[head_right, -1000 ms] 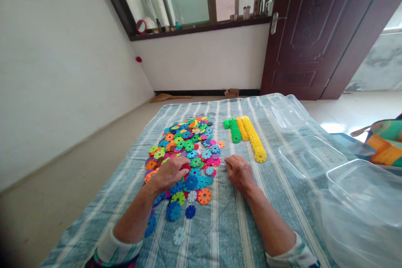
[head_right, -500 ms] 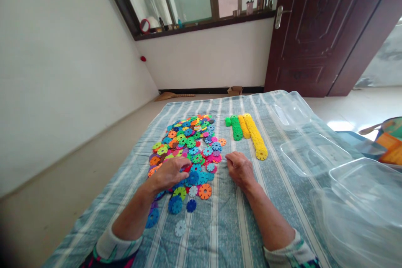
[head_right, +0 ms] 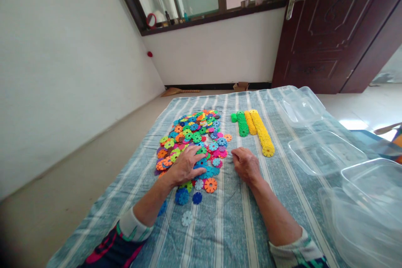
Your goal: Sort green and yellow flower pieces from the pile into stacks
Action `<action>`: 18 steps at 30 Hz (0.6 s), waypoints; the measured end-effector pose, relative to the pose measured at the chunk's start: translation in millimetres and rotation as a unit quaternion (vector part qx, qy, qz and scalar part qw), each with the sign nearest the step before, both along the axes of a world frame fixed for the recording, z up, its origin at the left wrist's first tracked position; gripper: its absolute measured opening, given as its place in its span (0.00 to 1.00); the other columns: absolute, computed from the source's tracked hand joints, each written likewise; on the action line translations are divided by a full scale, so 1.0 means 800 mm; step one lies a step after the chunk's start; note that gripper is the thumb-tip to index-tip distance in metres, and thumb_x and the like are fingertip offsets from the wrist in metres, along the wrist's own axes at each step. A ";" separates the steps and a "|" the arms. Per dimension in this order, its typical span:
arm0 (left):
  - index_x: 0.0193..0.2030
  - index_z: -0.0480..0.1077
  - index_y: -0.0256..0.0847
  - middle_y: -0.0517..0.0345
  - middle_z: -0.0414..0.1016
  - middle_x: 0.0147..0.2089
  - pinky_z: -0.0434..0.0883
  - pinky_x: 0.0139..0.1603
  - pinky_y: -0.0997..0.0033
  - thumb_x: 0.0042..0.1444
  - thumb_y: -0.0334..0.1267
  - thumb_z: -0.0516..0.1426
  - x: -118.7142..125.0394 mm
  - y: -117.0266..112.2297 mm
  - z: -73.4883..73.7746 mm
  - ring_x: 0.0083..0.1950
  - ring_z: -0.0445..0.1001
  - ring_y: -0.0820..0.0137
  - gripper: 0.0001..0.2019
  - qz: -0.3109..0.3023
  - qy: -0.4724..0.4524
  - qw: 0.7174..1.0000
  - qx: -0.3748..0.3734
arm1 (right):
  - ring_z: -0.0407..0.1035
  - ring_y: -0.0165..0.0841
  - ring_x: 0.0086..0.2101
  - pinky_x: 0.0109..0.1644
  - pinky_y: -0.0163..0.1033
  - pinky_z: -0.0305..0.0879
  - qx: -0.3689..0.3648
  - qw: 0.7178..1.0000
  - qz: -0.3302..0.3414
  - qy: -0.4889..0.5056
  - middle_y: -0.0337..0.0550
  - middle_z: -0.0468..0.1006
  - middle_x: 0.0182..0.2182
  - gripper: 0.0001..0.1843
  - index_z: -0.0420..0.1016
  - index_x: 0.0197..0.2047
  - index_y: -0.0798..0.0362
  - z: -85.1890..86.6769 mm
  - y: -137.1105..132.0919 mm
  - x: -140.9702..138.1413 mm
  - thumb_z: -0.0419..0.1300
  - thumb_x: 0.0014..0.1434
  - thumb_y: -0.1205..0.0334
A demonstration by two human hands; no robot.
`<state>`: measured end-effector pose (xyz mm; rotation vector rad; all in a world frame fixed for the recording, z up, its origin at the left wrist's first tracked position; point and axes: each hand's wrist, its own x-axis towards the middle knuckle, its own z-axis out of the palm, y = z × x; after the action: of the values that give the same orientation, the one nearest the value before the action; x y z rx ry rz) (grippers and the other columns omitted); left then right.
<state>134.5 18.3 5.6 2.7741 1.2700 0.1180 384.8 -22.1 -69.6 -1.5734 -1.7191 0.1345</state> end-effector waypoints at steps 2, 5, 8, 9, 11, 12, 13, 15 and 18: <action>0.50 0.75 0.41 0.43 0.65 0.62 0.57 0.66 0.47 0.51 0.49 0.62 -0.002 0.004 0.001 0.65 0.60 0.51 0.21 0.038 0.014 0.999 0.022 | 0.71 0.35 0.36 0.41 0.36 0.61 -0.003 1.000 -0.001 -0.002 0.42 0.79 0.33 0.12 0.78 0.35 0.50 0.001 0.000 0.000 0.53 0.60 0.66; 0.45 0.76 0.39 0.42 0.67 0.60 0.60 0.65 0.47 0.54 0.47 0.60 -0.002 0.008 0.001 0.63 0.62 0.52 0.16 0.086 0.004 0.994 0.059 | 0.71 0.35 0.37 0.41 0.36 0.61 -0.007 1.000 0.000 0.002 0.42 0.79 0.33 0.12 0.78 0.36 0.49 0.002 0.000 -0.001 0.53 0.61 0.66; 0.44 0.77 0.39 0.44 0.69 0.58 0.62 0.64 0.52 0.57 0.39 0.58 0.009 0.011 -0.002 0.62 0.64 0.57 0.11 0.055 -0.029 0.996 0.067 | 0.71 0.34 0.38 0.42 0.36 0.61 -0.006 1.000 0.002 0.013 0.42 0.79 0.33 0.12 0.78 0.35 0.49 0.002 0.001 -0.001 0.53 0.61 0.65; 0.43 0.77 0.40 0.45 0.69 0.59 0.61 0.65 0.54 0.57 0.37 0.57 0.014 0.012 -0.003 0.62 0.64 0.58 0.10 0.033 -0.036 0.997 0.061 | 0.71 0.34 0.38 0.43 0.36 0.61 -0.006 1.000 0.002 0.015 0.42 0.79 0.33 0.12 0.78 0.35 0.49 0.002 0.001 -0.001 0.53 0.61 0.65; 0.41 0.77 0.41 0.46 0.69 0.59 0.61 0.65 0.55 0.56 0.36 0.58 0.024 0.014 -0.006 0.63 0.63 0.58 0.08 0.006 -0.034 0.998 0.049 | 0.71 0.34 0.38 0.42 0.36 0.61 -0.007 1.000 0.001 0.017 0.42 0.79 0.34 0.12 0.78 0.35 0.49 0.002 0.001 -0.001 0.52 0.61 0.65; 0.41 0.77 0.40 0.46 0.69 0.58 0.61 0.65 0.54 0.55 0.36 0.59 0.028 0.015 -0.007 0.63 0.63 0.57 0.08 0.005 -0.028 0.999 0.046 | 0.71 0.34 0.37 0.42 0.36 0.61 -0.007 1.000 0.000 0.018 0.42 0.79 0.34 0.12 0.78 0.35 0.49 0.002 0.001 -0.002 0.52 0.61 0.65; 0.41 0.77 0.40 0.46 0.70 0.57 0.62 0.64 0.54 0.55 0.37 0.60 0.031 0.016 -0.007 0.62 0.63 0.57 0.09 0.009 -0.020 0.999 0.043 | 0.71 0.34 0.37 0.42 0.36 0.61 -0.007 1.000 0.000 0.018 0.42 0.79 0.34 0.12 0.78 0.35 0.49 0.003 0.001 -0.002 0.52 0.61 0.65; 0.42 0.77 0.39 0.45 0.70 0.56 0.62 0.64 0.53 0.54 0.40 0.61 0.035 0.018 -0.006 0.61 0.64 0.56 0.10 0.023 -0.005 0.999 0.039 | 0.71 0.34 0.37 0.41 0.35 0.61 -0.010 1.000 0.000 0.015 0.42 0.78 0.33 0.12 0.78 0.35 0.49 0.004 0.001 -0.002 0.52 0.60 0.65; 0.39 0.76 0.37 0.44 0.71 0.56 0.63 0.63 0.55 0.53 0.43 0.61 0.037 0.020 -0.001 0.60 0.65 0.56 0.12 0.037 0.014 0.999 0.024 | 0.71 0.34 0.36 0.40 0.35 0.61 -0.016 1.000 0.000 0.011 0.41 0.78 0.32 0.12 0.78 0.35 0.49 0.006 0.000 -0.002 0.52 0.60 0.65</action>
<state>164.4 34.2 4.7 2.7799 1.3945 0.1170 383.1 -21.7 -65.0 -1.5894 -1.7083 0.1786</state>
